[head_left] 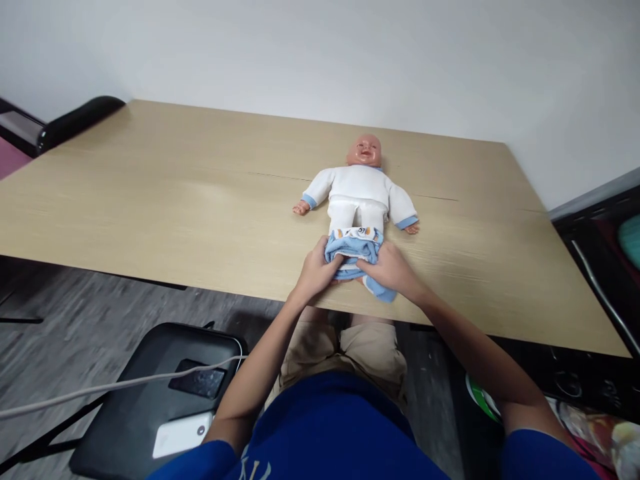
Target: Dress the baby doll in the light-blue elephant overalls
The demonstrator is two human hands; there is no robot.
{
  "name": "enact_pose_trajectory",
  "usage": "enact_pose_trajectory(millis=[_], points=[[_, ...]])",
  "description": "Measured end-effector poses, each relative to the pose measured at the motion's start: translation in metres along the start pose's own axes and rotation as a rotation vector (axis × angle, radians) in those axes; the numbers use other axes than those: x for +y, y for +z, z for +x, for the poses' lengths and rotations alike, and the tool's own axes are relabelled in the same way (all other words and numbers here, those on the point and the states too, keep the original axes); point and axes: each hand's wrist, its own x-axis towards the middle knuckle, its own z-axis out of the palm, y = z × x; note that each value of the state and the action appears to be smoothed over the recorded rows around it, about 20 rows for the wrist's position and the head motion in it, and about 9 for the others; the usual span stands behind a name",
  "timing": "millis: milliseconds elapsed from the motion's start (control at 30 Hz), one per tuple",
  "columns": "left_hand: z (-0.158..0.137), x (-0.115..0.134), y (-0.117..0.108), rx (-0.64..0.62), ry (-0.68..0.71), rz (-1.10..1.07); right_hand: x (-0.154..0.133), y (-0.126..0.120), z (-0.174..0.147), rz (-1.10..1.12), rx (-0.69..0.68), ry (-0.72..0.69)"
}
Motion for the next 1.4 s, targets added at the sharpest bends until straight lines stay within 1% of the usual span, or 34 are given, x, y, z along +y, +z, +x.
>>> enact_pose_trajectory(millis=[100,200,300,367,433,500,600,667,767,833,933,1033,1133,1233,1333,1400], points=[[0.010,0.005,-0.001,0.039,0.014,-0.001,-0.001,0.000,0.011,-0.054,0.100,0.056],[0.009,0.013,-0.007,0.063,0.039,-0.024,-0.012,-0.009,0.013,-0.095,0.138,0.077],[-0.004,0.023,-0.016,0.033,0.054,-0.043,-0.032,-0.023,0.003,-0.063,0.093,0.028],[-0.016,0.026,-0.024,-0.010,0.030,-0.033,-0.046,-0.030,-0.007,-0.012,0.020,-0.008],[-0.028,0.026,-0.029,-0.051,-0.021,0.010,-0.055,-0.032,-0.015,0.030,-0.069,-0.029],[-0.036,0.022,-0.031,-0.081,-0.074,0.088,-0.057,-0.028,-0.019,0.024,-0.144,-0.023],[-0.039,0.009,-0.029,-0.084,-0.114,0.227,-0.050,-0.017,-0.019,-0.072,-0.196,0.006],[-0.038,-0.001,-0.025,-0.070,-0.092,0.313,-0.044,-0.011,-0.018,-0.137,-0.213,0.008],[-0.036,-0.013,-0.017,-0.050,-0.023,0.433,-0.041,-0.007,-0.020,-0.199,-0.209,0.012],[-0.036,-0.018,-0.013,-0.028,0.024,0.465,-0.042,-0.005,-0.023,-0.235,-0.190,0.027],[-0.038,-0.021,-0.009,-0.008,0.060,0.418,-0.043,-0.002,-0.026,-0.267,-0.186,0.053],[-0.041,-0.022,-0.008,-0.021,0.063,0.338,-0.041,-0.001,-0.026,-0.235,-0.220,0.039],[-0.043,-0.025,-0.008,-0.013,0.085,0.249,-0.036,-0.003,-0.025,-0.126,-0.228,0.009],[-0.044,-0.027,-0.009,0.030,0.090,0.134,-0.029,-0.006,-0.025,0.013,-0.194,0.003],[-0.041,-0.023,-0.009,0.079,0.086,0.018,-0.024,-0.007,-0.024,0.119,-0.156,0.004],[-0.035,-0.019,-0.010,0.102,0.093,-0.007,-0.021,-0.007,-0.021,0.143,-0.131,0.024]])
